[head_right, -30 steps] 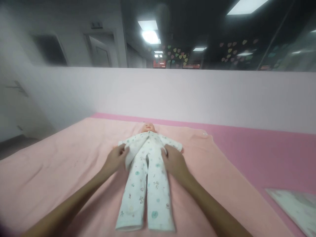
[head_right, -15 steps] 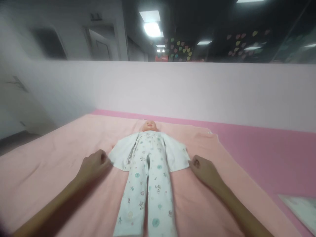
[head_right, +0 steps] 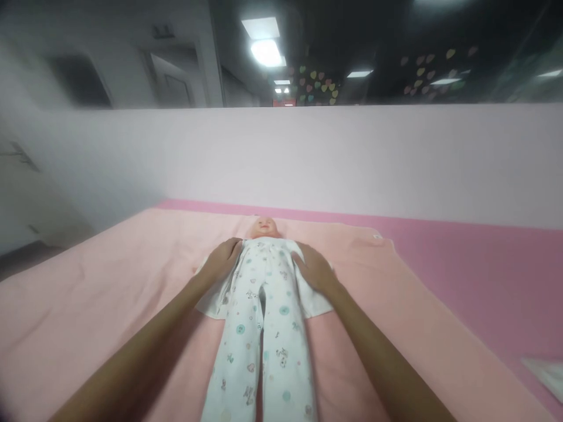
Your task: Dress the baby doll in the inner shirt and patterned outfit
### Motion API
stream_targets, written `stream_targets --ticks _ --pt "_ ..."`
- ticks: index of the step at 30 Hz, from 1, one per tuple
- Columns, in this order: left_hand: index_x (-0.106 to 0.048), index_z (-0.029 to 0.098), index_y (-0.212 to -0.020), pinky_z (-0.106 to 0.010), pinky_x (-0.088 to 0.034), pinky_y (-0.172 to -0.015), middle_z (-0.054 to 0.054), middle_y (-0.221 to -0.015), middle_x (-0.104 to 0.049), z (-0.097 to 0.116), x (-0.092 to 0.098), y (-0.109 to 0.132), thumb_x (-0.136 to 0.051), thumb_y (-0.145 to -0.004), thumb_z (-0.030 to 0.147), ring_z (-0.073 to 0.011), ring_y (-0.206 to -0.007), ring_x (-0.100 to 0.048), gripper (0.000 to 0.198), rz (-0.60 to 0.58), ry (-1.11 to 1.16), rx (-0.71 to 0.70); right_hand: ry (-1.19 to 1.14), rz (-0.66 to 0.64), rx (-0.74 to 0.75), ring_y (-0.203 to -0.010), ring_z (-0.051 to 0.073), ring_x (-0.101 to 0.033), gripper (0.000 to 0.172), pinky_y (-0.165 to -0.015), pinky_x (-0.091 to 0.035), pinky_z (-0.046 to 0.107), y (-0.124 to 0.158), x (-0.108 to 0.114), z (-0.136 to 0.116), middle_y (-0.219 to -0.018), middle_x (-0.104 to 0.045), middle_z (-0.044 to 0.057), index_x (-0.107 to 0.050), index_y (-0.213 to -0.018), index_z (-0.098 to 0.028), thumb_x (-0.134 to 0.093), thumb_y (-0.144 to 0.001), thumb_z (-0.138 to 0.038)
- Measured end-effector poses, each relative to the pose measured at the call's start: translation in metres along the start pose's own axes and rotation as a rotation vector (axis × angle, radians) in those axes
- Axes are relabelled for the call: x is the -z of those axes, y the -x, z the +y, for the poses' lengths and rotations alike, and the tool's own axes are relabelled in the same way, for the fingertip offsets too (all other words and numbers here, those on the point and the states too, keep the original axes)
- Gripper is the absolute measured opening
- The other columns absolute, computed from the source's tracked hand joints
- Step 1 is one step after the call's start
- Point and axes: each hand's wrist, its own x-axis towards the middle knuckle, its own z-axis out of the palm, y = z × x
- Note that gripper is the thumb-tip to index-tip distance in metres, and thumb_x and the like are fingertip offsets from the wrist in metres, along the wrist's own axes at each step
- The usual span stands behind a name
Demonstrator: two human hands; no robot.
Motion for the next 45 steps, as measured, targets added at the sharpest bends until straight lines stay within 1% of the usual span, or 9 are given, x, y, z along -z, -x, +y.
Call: stream_targets --ticks 9,13,20,23,26,32,37,40,45 --pt "-0.060 0.024 -0.131 -0.040 -0.043 -0.082 -0.009 -0.108 -0.072 -0.011 -0.024 0.006 -0.021 -0.112 0.043 -0.0283 -0.092 -0.065 0.048 0.062 -0.274 -0.018 0.288 0.058 0.084 -0.099 0.030 -0.063 0.058 -0.088 -0.052 0.045 0.004 -0.018 0.013 -0.109 -0.070 0.011 -0.032 -0.167 -0.028 -0.025 -0.112 -0.044" --pt "-0.060 0.026 -0.131 -0.039 -0.043 -0.083 -0.008 -0.106 -0.071 -0.012 -0.025 0.005 -0.021 -0.112 0.043 -0.0273 -0.094 -0.065 0.046 0.072 -0.278 -0.039 0.351 0.049 0.103 -0.095 0.029 -0.063 0.056 -0.084 -0.052 0.043 0.003 -0.019 0.010 -0.107 -0.068 0.011 -0.038 -0.165 -0.031 -0.026 -0.112 -0.041" --pt "-0.060 0.024 -0.133 -0.043 -0.045 -0.087 -0.009 -0.111 -0.072 -0.016 -0.028 0.005 -0.026 -0.112 0.041 -0.0282 -0.098 -0.063 0.043 0.094 -0.262 -0.052 0.321 0.056 0.108 -0.115 0.032 -0.062 0.053 -0.100 -0.049 0.053 0.003 -0.020 0.013 -0.123 -0.069 0.012 -0.041 -0.163 -0.032 -0.031 -0.111 -0.040" --pt "-0.061 0.024 -0.133 -0.045 -0.045 -0.099 -0.009 -0.129 -0.068 -0.012 -0.023 0.003 -0.036 -0.110 0.038 -0.0299 -0.121 -0.057 0.037 0.170 -0.133 -0.086 0.170 0.147 0.106 -0.141 0.034 -0.048 0.053 -0.117 -0.039 0.058 0.003 -0.016 0.003 -0.151 -0.057 0.012 -0.040 -0.162 -0.030 -0.034 -0.111 -0.043" --pt "-0.063 0.025 -0.127 -0.043 -0.043 -0.106 -0.006 -0.132 -0.066 0.002 -0.013 0.001 -0.042 -0.107 0.036 -0.0275 -0.126 -0.053 0.031 0.237 0.058 -0.119 -0.068 0.191 0.112 -0.144 0.030 -0.045 0.050 -0.121 -0.037 0.054 0.003 -0.008 -0.020 -0.153 -0.055 0.010 -0.047 -0.156 -0.028 -0.036 -0.111 -0.048" --pt "-0.060 0.023 -0.102 -0.045 -0.045 -0.096 -0.006 -0.101 -0.070 0.038 0.002 0.001 -0.054 -0.099 0.048 -0.0281 -0.100 -0.061 0.026 0.067 0.089 -0.071 -0.304 0.054 0.030 -0.119 0.028 -0.061 0.041 -0.106 -0.050 0.045 0.002 0.003 -0.051 -0.129 -0.065 0.010 -0.062 -0.127 -0.027 -0.054 -0.101 -0.057" --pt "-0.048 0.024 -0.081 -0.048 -0.040 -0.100 -0.002 -0.074 -0.061 0.038 0.006 0.000 -0.050 -0.098 0.058 -0.0267 -0.086 -0.059 0.038 -0.103 0.020 -0.028 -0.293 -0.089 -0.097 -0.090 0.024 -0.062 0.039 -0.083 -0.050 0.038 0.003 0.007 -0.053 -0.097 -0.067 0.003 -0.058 -0.102 -0.025 -0.053 -0.099 -0.064" --pt "-0.045 0.023 -0.076 -0.046 -0.040 -0.099 0.000 -0.071 -0.057 0.037 0.019 0.000 -0.050 -0.097 0.059 -0.0235 -0.079 -0.057 0.042 -0.197 0.014 -0.090 -0.191 -0.123 -0.084 -0.086 0.025 -0.059 0.046 -0.077 -0.046 0.037 0.004 0.012 -0.059 -0.090 -0.066 0.004 -0.057 -0.088 -0.024 -0.054 -0.096 -0.070" --pt "-0.060 0.024 -0.088 -0.034 -0.043 -0.072 -0.002 -0.091 -0.066 0.043 0.056 0.013 -0.072 -0.077 0.069 -0.0240 -0.082 -0.061 0.048 -0.512 0.150 -0.056 -0.063 -0.219 -0.012 -0.083 0.024 -0.058 0.054 -0.074 -0.043 0.034 0.005 0.032 -0.064 -0.083 -0.063 0.003 -0.058 -0.080 -0.023 -0.060 -0.089 -0.077"
